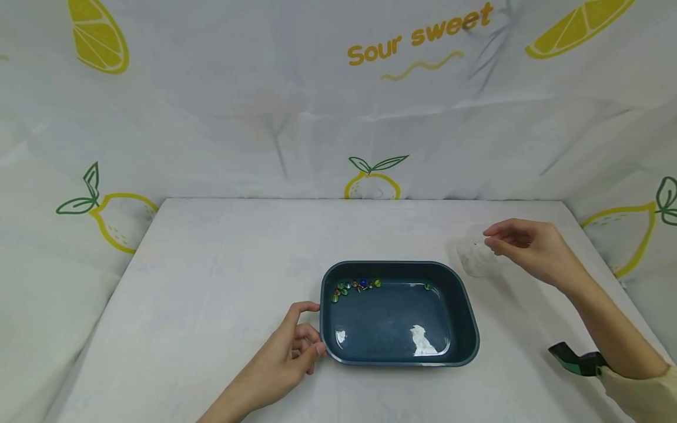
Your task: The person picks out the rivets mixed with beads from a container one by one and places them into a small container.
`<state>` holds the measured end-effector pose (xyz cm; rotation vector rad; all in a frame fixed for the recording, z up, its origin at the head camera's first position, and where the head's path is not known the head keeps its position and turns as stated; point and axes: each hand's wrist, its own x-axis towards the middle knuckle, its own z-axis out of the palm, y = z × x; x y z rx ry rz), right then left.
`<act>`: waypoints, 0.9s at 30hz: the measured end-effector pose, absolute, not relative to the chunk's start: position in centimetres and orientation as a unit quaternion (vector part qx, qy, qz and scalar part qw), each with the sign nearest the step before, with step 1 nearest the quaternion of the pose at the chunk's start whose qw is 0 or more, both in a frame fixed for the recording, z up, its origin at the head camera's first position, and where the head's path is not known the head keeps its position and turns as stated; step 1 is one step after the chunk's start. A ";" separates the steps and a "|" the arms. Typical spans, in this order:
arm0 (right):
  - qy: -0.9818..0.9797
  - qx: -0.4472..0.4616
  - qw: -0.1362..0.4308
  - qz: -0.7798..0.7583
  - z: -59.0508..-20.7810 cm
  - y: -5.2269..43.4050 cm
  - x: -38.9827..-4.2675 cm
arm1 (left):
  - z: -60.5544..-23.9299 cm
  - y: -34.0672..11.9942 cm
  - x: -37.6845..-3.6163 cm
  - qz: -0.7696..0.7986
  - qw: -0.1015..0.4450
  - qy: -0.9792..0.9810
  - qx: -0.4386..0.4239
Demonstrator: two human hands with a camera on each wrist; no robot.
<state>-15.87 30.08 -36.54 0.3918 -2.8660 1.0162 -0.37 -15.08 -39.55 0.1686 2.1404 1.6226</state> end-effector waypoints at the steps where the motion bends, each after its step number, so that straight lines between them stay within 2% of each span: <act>1: -0.934 0.128 0.037 0.331 -36.6 30.0 -15.8 | -39.6 -15.1 -0.4 0.588 0.223 0.775 0.060; 27: -0.916 0.197 0.035 0.346 -34.8 25.1 -14.9 | -39.6 -15.0 -0.4 0.586 0.223 0.776 0.059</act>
